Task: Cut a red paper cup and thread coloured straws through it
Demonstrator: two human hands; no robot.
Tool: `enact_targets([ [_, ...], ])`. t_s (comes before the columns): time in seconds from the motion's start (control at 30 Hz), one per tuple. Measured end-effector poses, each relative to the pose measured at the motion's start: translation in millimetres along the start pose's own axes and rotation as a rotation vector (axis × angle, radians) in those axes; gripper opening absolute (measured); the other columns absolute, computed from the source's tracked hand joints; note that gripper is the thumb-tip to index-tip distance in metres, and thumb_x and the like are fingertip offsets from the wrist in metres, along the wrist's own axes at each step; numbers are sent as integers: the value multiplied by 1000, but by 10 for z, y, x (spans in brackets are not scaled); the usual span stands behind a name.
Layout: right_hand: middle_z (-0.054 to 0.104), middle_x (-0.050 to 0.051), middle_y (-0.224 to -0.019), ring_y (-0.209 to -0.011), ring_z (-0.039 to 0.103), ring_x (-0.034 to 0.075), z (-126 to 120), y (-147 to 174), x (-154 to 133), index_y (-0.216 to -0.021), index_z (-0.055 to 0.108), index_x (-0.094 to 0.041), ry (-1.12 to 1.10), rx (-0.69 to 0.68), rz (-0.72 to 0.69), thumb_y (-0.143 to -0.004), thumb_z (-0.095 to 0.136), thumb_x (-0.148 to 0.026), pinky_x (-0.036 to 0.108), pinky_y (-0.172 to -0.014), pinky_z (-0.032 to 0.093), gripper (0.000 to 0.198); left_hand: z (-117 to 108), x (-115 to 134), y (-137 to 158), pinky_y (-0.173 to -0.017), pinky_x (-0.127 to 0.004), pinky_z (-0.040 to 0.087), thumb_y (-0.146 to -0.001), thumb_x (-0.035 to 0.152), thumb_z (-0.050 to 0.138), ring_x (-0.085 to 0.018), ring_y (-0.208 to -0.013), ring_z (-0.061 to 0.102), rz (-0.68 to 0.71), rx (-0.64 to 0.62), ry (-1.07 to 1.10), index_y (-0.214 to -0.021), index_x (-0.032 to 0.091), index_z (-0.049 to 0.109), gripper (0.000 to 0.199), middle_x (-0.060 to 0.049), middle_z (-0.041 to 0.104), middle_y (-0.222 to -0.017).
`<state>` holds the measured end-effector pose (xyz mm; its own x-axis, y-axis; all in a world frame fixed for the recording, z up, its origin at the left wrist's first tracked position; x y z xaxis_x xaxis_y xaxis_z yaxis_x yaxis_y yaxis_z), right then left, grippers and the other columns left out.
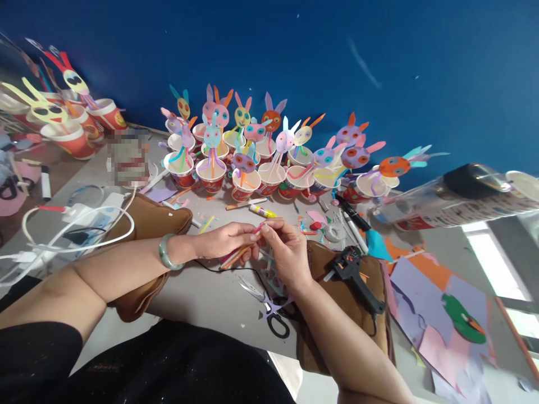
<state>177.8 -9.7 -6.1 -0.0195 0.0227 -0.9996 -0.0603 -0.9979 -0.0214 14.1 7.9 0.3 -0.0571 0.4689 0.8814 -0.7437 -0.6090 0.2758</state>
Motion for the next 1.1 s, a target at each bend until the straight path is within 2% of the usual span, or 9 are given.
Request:
enact_targets([
  [0.1, 69, 1, -84, -73, 60, 14, 13, 25, -65, -81, 74, -23, 93, 15, -59, -82, 80, -38, 27, -67, 52, 16, 13, 6, 22, -49, -20, 46, -96, 51, 60, -8, -53, 58, -7, -48, -39, -86, 14, 59, 38, -1, 66, -69],
  [0.2, 68, 2, -85, -67, 59, 13, 43, 61, -117, -81, 74, -22, 132, 2, -82, -84, 78, -38, 28, -62, 50, 17, 18, -16, 28, -47, -21, 47, -99, 48, 57, -9, -51, 59, -3, -76, -36, -89, 15, 57, 34, -1, 65, -67],
  [0.4, 65, -2, -73, -58, 56, 12, 37, 75, -87, -106, 75, -23, 194, 4, -140, -85, 77, -35, 28, -57, 50, 24, -2, -81, -11, -47, -21, 49, -100, 44, 55, -11, -53, 63, -25, -96, 46, -96, 15, 55, 30, -2, 69, -74],
  [0.5, 65, -1, -73, -57, 56, 12, 18, 71, -61, -107, 76, -22, 269, -22, -191, -88, 74, -35, 28, -58, 51, 23, 3, -77, -7, -46, -21, 48, -102, 41, 51, -11, -51, 63, -22, -112, 67, -98, 15, 54, 26, -2, 69, -73],
  [0.67, 66, 0, -72, -57, 57, 12, -1, 74, -51, -108, 78, -22, 330, -35, -198, -90, 72, -38, 28, -55, 50, 24, 27, -45, 32, -47, -21, 48, -103, 41, 50, -10, -48, 61, -13, -128, 78, -95, 16, 53, 26, 0, 67, -67],
  [0.8, 71, 3, -80, -65, 61, 15, 0, 82, -43, -108, 78, -23, 361, -40, -200, -91, 71, -41, 29, -59, 52, 27, 19, -82, 20, -49, -22, 50, -102, 43, 52, -11, -52, 63, 4, -120, 72, -93, 15, 54, 29, -3, 69, -73],
  [0.93, 70, 3, -79, -63, 60, 14, 11, 102, -44, -108, 78, -23, 374, -45, -210, -93, 69, -42, 29, -60, 52, 26, -2, -144, -13, -53, -23, 52, -98, 48, 57, -12, -57, 65, 13, -122, 71, -95, 14, 56, 35, -6, 71, -79],
  [1.1, 68, 2, -81, -64, 60, 14, 41, 139, -65, -115, 74, -24, 320, -55, -214, -94, 69, -41, 29, -59, 52, 28, -8, -130, -20, -52, -22, 51, -100, 40, 55, -11, -56, 65, 21, -165, 82, -94, 14, 56, 28, -6, 71, -80],
])
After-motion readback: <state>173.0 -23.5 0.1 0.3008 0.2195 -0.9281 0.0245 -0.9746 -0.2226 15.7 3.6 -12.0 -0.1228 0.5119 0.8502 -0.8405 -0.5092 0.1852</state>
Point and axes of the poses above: each hand's wrist, its own y-axis away from the middle knuckle, its own z-axis out of the palm, x = y × z, the point moved 2 cm from there along -y, towards the middle knuckle
